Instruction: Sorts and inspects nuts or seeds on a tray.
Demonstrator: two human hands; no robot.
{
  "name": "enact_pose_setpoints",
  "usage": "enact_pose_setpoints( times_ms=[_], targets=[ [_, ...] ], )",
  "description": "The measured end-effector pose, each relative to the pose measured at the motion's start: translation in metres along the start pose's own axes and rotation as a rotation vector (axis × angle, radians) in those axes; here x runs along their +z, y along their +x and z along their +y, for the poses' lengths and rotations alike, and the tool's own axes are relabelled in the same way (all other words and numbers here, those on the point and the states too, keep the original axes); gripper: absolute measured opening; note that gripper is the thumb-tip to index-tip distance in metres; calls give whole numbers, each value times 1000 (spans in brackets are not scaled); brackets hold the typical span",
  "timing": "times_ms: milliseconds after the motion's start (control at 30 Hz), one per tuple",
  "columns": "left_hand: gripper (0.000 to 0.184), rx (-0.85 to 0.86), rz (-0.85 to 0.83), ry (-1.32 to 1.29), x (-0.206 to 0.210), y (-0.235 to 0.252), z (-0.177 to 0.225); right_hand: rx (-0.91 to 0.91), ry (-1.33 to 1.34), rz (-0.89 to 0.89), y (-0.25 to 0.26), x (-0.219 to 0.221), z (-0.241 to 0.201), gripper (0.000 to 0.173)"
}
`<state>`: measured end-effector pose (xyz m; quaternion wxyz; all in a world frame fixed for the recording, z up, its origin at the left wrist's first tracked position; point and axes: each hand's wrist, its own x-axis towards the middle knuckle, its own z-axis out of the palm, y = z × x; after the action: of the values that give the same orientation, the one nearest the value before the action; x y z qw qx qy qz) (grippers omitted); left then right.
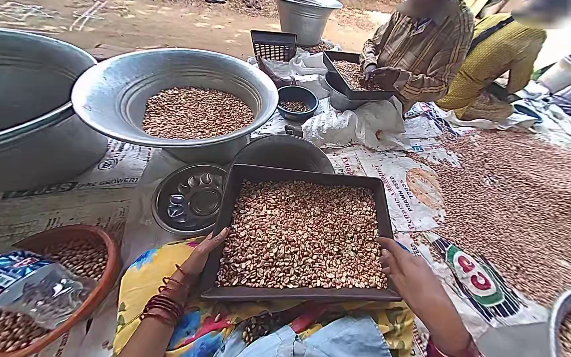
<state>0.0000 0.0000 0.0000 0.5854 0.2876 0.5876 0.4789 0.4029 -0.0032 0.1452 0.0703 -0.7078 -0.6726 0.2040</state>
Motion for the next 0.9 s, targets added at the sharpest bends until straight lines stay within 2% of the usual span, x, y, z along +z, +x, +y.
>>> enact_pose_setpoints(
  times_ms=[67, 133, 200, 267, 333, 400, 433, 533, 600, 667, 800, 900],
  targets=[
    [41, 0, -3, -6, 0, 2, -1, 302, -182, -203, 21, 24, -2, 39],
    [42, -1, 2, 17, 1, 1, 1, 410, -281, -269, 30, 46, -8, 42],
    [43, -2, 12, 26, 1, 1, 0, 297, -170, -270, 37, 62, -11, 47],
    [43, 9, 15, 36, 0, 2, 0, 33, 232, -193, 49, 69, -5, 45],
    [41, 15, 12, 24, -1, 3, -3, -115, 561, -74, 64, 60, -2, 42],
    [40, 10, 10, 37, -2, 2, -4, -127, 480, 130, 83, 44, 3, 43],
    [40, 16, 7, 44, -3, 2, -3, -98, 395, 172, 94, 36, 4, 44],
    [38, 26, 9, 32, -1, 2, -4, -5, 198, 66, 129, 35, 1, 53],
    [38, 20, 8, 16, 0, 1, -3, 27, 44, -36, 138, 55, -21, 65],
    [39, 25, 21, 4, 2, 0, -2, -2, 5, -85, 130, 82, -54, 72],
    [40, 14, 37, 52, 0, 1, -4, -280, 100, -314, 82, 111, -103, 57],
    [38, 23, 35, 46, -1, 1, -5, -464, 272, -373, 54, 104, -105, 42]
  ],
)
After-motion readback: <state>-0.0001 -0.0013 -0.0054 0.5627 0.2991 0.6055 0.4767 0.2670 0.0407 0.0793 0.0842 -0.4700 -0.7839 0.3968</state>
